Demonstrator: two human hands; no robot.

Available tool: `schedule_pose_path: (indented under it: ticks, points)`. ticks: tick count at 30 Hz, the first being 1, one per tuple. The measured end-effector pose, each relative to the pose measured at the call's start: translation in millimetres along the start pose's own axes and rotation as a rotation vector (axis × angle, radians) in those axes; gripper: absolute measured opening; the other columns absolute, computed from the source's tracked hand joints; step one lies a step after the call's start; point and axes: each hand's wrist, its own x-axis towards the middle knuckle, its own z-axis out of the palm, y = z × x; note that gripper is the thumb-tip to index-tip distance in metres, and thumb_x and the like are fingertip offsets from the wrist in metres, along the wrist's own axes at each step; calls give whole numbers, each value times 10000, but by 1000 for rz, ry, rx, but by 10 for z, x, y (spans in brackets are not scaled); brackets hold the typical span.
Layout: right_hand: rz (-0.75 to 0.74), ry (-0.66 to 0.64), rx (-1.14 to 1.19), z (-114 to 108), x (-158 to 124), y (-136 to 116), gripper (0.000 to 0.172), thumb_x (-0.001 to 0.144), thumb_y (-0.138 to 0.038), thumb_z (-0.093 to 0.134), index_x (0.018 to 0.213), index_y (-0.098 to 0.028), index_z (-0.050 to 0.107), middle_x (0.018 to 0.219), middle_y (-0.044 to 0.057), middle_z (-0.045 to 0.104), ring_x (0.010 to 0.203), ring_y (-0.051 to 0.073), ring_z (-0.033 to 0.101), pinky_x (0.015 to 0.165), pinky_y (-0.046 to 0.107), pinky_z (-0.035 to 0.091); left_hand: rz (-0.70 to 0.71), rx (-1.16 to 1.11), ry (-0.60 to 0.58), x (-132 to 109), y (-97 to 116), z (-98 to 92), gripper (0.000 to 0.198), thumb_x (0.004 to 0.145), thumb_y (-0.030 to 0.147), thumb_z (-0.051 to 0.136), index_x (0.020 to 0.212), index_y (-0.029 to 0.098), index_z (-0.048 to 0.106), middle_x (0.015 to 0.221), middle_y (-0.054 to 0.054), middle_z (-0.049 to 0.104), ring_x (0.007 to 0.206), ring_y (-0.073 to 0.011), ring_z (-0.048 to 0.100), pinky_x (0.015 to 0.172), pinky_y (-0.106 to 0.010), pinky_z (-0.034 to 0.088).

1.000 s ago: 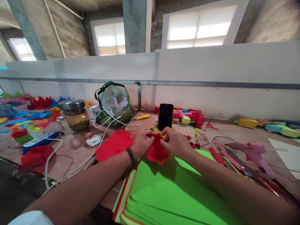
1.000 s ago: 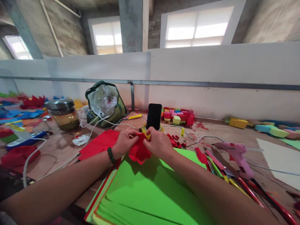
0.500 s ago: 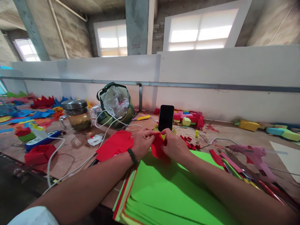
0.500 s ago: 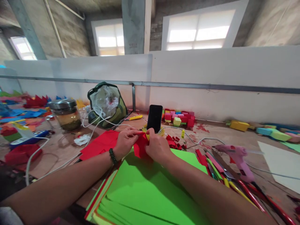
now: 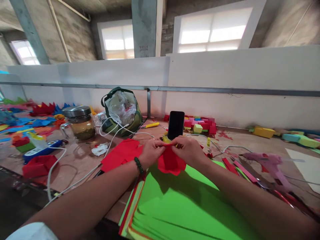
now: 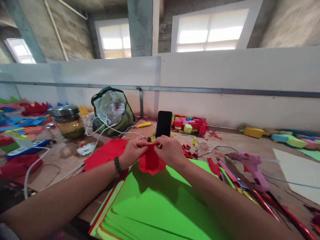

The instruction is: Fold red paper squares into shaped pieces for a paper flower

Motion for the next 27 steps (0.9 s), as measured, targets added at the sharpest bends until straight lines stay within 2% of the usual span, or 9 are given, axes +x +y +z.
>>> schedule_pose_path:
  ticks: [2,7,10,13,15,17,19,21,27]
  points:
    - [69,-37,85,-13,11,4,148,714,-160,579,731,-204,719,699,9,695,627,148,605,561,246,403,-78,-64,-46,3,14,-6,82,641,180,732,716,166,762,689,-32,677,683,-143,582,636,-233,470]
    - [246,-78,234,-41,71,57,137,685,-209,573,664,-173,703,593,1,651,549,134,557,461,227,337,-313,-275,-159,19,22,-20,305,614,184,717,915,136,729,795,-56,722,670,-152,648,613,-242,503]
    - [288,-78,254,-40,104,96,126,650,-209,572,609,-166,683,536,-8,612,503,118,514,437,221,313,-413,-384,-160,39,11,-44,217,692,300,643,829,142,702,754,-60,712,650,-153,650,597,-245,506]
    - [318,-87,265,-34,122,116,116,617,-198,559,559,-165,654,502,-12,585,482,112,491,436,221,313,-488,-457,-151,61,-15,-69,372,784,487,527,737,147,671,711,-75,698,614,-162,643,577,-265,510]
    - [319,-92,262,-32,122,116,120,616,-202,552,543,-164,639,501,-9,582,488,115,494,444,225,320,-521,-476,-153,63,-29,-74,444,787,563,514,725,150,664,695,-73,692,594,-165,638,563,-270,507]
    - [302,-92,246,-36,112,105,130,627,-215,549,545,-166,636,518,-5,587,513,122,503,461,232,324,-530,-476,-160,50,-29,-67,388,748,533,602,751,152,675,715,-58,697,592,-154,635,556,-251,496]
    - [276,-91,216,-43,91,81,131,639,-223,549,562,-171,641,530,-7,587,532,127,503,477,239,319,-520,-462,-166,27,-14,-55,286,685,419,708,797,156,696,745,-40,706,597,-134,630,549,-221,476]
    - [252,-91,179,-52,66,46,120,645,-216,551,576,-177,641,524,-14,573,532,127,492,483,244,302,-510,-436,-174,9,6,-44,264,624,310,772,828,153,717,741,-33,709,590,-125,623,540,-208,460]
    - [168,-115,102,-53,10,-47,86,655,-181,558,625,-182,638,582,-9,597,563,128,502,520,245,296,-426,-370,-142,25,11,-32,197,565,189,817,732,111,748,705,-47,707,627,-126,605,619,-229,453]
